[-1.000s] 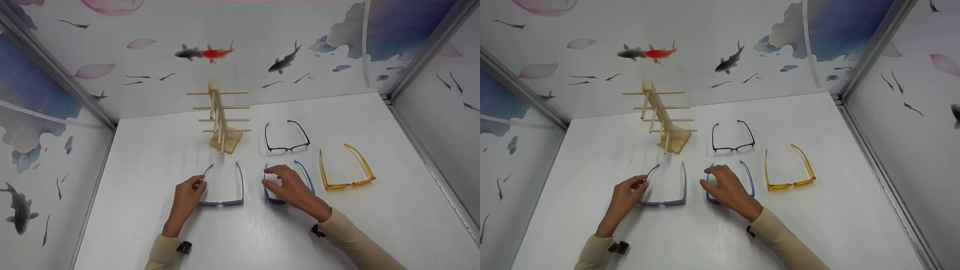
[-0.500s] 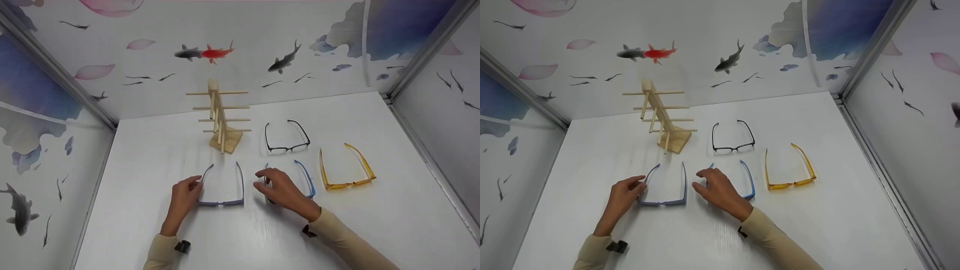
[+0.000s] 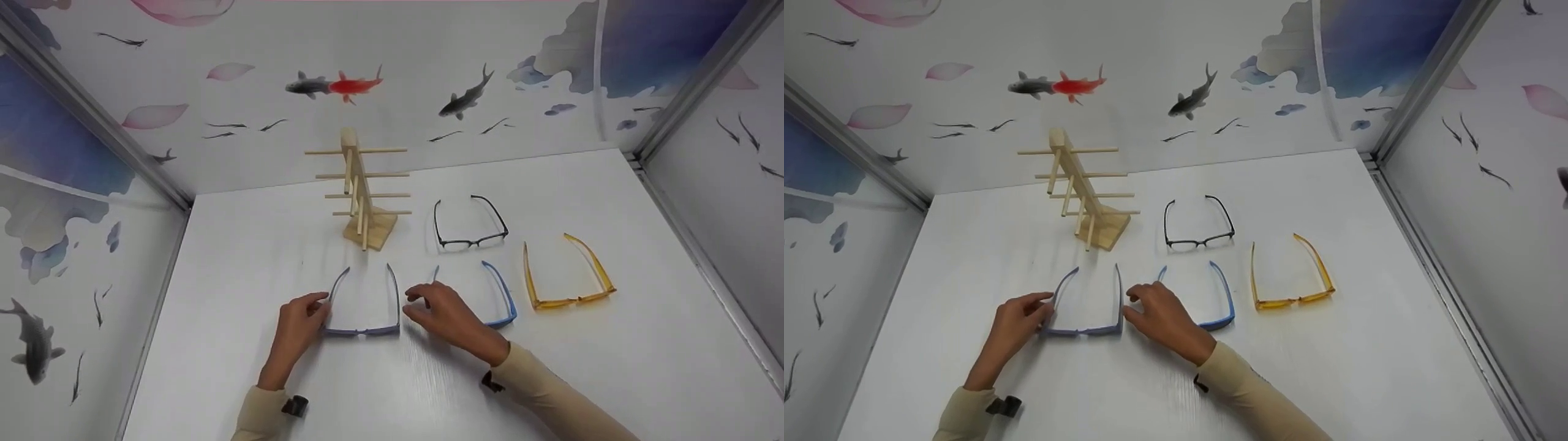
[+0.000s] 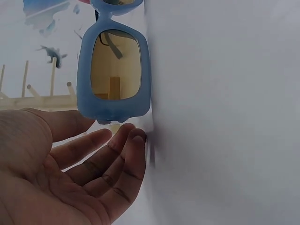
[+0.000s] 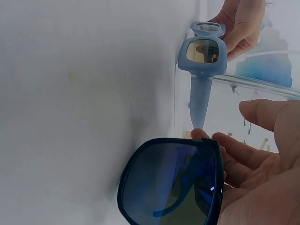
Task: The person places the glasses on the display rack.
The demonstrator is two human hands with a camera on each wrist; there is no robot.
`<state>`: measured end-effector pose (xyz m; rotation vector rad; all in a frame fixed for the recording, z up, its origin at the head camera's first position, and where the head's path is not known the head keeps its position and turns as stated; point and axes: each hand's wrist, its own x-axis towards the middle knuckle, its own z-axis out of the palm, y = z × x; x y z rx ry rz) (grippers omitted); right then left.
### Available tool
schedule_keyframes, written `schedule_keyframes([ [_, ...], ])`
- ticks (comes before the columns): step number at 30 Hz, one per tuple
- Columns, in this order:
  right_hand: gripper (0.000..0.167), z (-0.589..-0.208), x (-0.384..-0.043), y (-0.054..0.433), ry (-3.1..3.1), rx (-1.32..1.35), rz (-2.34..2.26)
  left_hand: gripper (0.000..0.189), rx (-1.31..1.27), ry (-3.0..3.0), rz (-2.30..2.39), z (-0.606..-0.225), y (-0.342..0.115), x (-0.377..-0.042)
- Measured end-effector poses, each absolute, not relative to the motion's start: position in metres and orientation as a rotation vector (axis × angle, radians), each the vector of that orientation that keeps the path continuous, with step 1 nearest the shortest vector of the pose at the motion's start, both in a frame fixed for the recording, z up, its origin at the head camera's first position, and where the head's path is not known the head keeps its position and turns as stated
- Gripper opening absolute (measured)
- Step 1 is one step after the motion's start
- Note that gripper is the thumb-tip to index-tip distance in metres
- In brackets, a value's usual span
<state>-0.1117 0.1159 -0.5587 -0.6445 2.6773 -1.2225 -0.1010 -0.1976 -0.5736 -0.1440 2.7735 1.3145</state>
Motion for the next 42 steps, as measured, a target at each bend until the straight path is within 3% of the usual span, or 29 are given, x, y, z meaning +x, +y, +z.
schedule_keyframes([
  [20,0.024,-0.554,-0.108,0.095,2.665,-0.576,-1.272,0.027,-0.128,2.705,1.343,-0.575,-0.204,-0.087],
  [42,0.044,-0.561,-0.104,0.085,2.459,-0.463,-1.313,0.029,-0.140,2.712,1.370,-0.577,-0.203,-0.083],
])
